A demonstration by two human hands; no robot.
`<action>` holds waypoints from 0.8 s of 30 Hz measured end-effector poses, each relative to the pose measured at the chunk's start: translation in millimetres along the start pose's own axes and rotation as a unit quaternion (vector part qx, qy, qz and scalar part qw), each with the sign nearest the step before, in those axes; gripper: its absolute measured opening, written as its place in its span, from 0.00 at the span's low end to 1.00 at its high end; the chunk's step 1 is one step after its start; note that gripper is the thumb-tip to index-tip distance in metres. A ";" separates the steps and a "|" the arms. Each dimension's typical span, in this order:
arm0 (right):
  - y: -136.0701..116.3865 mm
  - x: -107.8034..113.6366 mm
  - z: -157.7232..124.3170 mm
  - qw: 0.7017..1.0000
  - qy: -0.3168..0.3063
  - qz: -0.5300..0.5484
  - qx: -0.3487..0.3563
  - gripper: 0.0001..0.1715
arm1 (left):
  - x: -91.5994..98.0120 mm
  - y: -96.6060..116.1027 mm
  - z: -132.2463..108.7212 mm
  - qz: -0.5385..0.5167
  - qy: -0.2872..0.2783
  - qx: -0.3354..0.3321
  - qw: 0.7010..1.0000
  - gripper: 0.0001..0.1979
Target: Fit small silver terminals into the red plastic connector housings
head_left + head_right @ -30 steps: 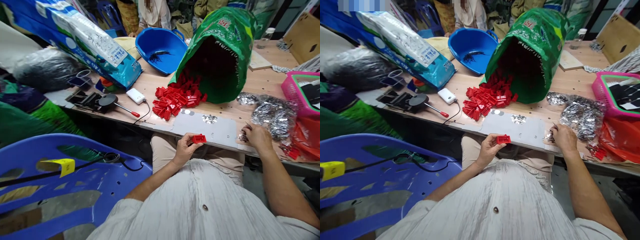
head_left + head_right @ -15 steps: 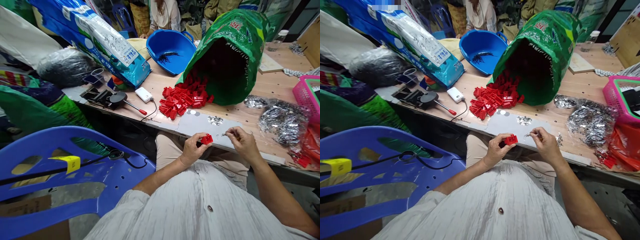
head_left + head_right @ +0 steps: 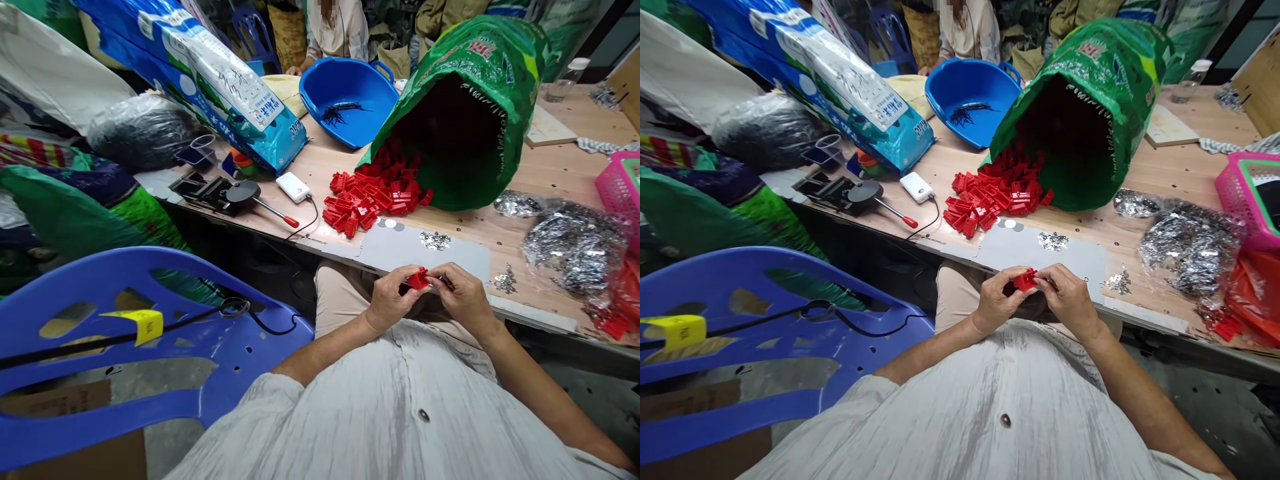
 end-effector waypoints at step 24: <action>26.9 -15.0 3.3 0.924 -0.107 0.297 -0.217 0.22 | -2.5 -0.8 -6.8 -0.045 -0.044 0.009 0.998 0.14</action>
Point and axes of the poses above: each hand's wrist, its own z-axis towards the middle knuckle, its own x-axis out of the back of the hand, y = z × x, the point moved 5 cm from there along z, towards the middle knuckle, and after that the axes turned 5 degrees about -y, right-handed, at the moved point
